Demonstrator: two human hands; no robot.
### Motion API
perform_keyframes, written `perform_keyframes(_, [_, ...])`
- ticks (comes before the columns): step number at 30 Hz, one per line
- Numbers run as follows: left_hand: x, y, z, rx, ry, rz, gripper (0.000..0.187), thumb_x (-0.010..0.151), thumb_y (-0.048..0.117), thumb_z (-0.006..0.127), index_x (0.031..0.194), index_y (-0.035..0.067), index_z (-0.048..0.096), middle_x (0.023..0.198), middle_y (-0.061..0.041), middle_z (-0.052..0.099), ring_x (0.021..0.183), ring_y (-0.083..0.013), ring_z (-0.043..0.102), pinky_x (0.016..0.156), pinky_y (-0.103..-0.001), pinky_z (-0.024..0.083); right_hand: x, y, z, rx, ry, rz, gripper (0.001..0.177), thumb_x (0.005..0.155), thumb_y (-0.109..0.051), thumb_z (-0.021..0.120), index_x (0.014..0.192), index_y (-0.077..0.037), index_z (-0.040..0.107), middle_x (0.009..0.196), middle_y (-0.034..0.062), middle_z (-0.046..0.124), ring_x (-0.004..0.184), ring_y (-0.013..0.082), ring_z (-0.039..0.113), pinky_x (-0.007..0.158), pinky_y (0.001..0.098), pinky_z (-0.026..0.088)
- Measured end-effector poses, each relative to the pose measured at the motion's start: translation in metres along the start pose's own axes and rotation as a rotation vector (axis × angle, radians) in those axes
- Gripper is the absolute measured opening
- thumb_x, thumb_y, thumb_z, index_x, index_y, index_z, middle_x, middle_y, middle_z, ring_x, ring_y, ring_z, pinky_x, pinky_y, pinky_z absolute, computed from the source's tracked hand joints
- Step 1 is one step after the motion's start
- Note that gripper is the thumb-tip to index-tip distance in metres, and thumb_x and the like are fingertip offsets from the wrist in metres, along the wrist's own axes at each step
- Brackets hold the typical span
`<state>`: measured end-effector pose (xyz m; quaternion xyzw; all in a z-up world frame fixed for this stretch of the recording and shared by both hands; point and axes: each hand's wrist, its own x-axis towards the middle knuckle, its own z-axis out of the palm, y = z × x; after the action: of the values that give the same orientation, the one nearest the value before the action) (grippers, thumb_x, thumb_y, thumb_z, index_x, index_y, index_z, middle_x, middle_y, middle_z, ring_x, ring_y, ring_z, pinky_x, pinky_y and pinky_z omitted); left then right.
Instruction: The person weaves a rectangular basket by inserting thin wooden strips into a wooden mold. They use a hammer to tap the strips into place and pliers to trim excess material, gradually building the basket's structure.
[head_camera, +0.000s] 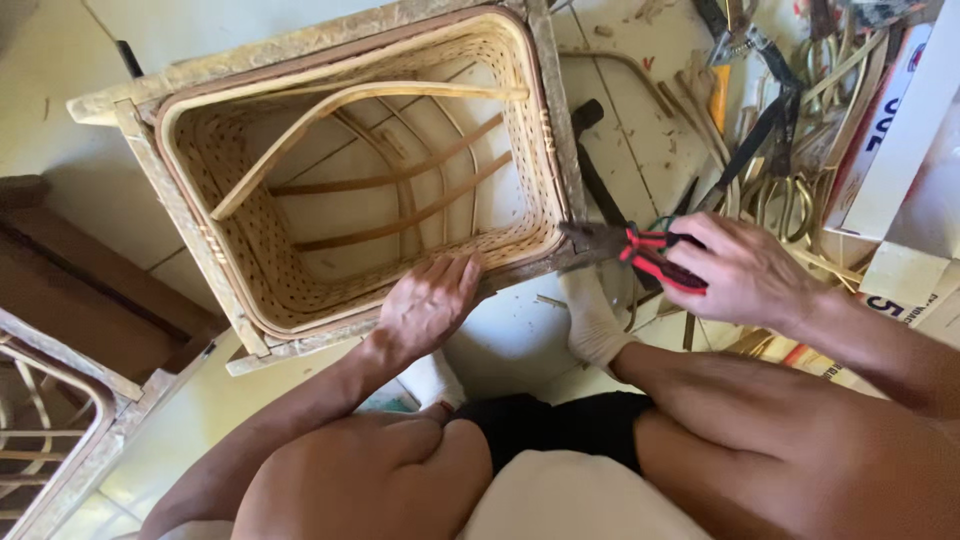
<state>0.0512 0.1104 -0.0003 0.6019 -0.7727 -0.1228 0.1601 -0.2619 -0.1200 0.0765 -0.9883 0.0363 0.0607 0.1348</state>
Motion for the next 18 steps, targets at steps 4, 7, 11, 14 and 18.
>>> perform_keyframes(4, [-0.002, 0.005, -0.003, -0.021, -0.062, -0.072, 0.029, 0.094, 0.018, 0.064, 0.117, 0.001, 0.061, 0.09, -0.009, 0.067, 0.081, -0.022, 0.067, 0.069, -0.035, 0.056, -0.003, -0.014, 0.001, 0.109, 0.118, 0.135, 0.028, 0.067, -0.017, 0.085, 0.084, -0.003, 0.067, 0.106, 0.0145, 0.059, 0.087, 0.0301, 0.063, 0.073, 0.0432, 0.059])
perform_keyframes(7, [0.005, 0.006, -0.014, -0.053, -0.032, -0.074, 0.034, 0.092, 0.025, 0.067, 0.117, 0.003, 0.062, 0.085, -0.008, 0.066, 0.08, -0.0237, 0.067, 0.07, -0.037, 0.056, -0.005, -0.011, 0.019, 0.112, 0.251, 0.282, 0.027, 0.07, -0.018, 0.087, 0.087, -0.005, 0.069, 0.109, 0.0125, 0.058, 0.091, 0.0299, 0.063, 0.073, 0.0431, 0.057])
perform_keyframes(11, [0.008, 0.009, -0.017, -0.043, -0.064, -0.098, 0.035, 0.091, 0.029, 0.069, 0.116, 0.006, 0.061, 0.088, -0.008, 0.068, 0.081, -0.0241, 0.068, 0.07, -0.038, 0.056, -0.023, 0.001, 0.059, 0.152, 0.342, 0.601, 0.035, 0.082, -0.025, 0.086, 0.098, 0.001, 0.068, 0.112, 0.0154, 0.056, 0.094, 0.0271, 0.062, 0.07, 0.038, 0.055])
perform_keyframes(14, [0.008, 0.007, -0.013, -0.002, -0.047, -0.075, 0.047, 0.09, 0.032, 0.07, 0.123, 0.001, 0.06, 0.095, -0.011, 0.071, 0.082, -0.0242, 0.07, 0.071, -0.036, 0.058, -0.036, 0.01, 0.087, 0.13, 0.261, 0.707, 0.031, 0.081, -0.026, 0.085, 0.1, -0.005, 0.074, 0.112, 0.0114, 0.061, 0.095, 0.0264, 0.063, 0.079, 0.0406, 0.057])
perform_keyframes(18, [0.005, 0.002, -0.004, 0.063, -0.168, -0.06, 0.057, 0.093, 0.035, 0.071, 0.131, -0.005, 0.058, 0.1, -0.017, 0.073, 0.085, -0.0239, 0.072, 0.069, -0.032, 0.059, -0.037, 0.025, 0.131, 0.187, -0.047, 0.845, 0.047, 0.084, -0.037, 0.084, 0.108, 0.002, 0.072, 0.107, 0.0173, 0.059, 0.081, 0.0274, 0.063, 0.065, 0.0382, 0.056])
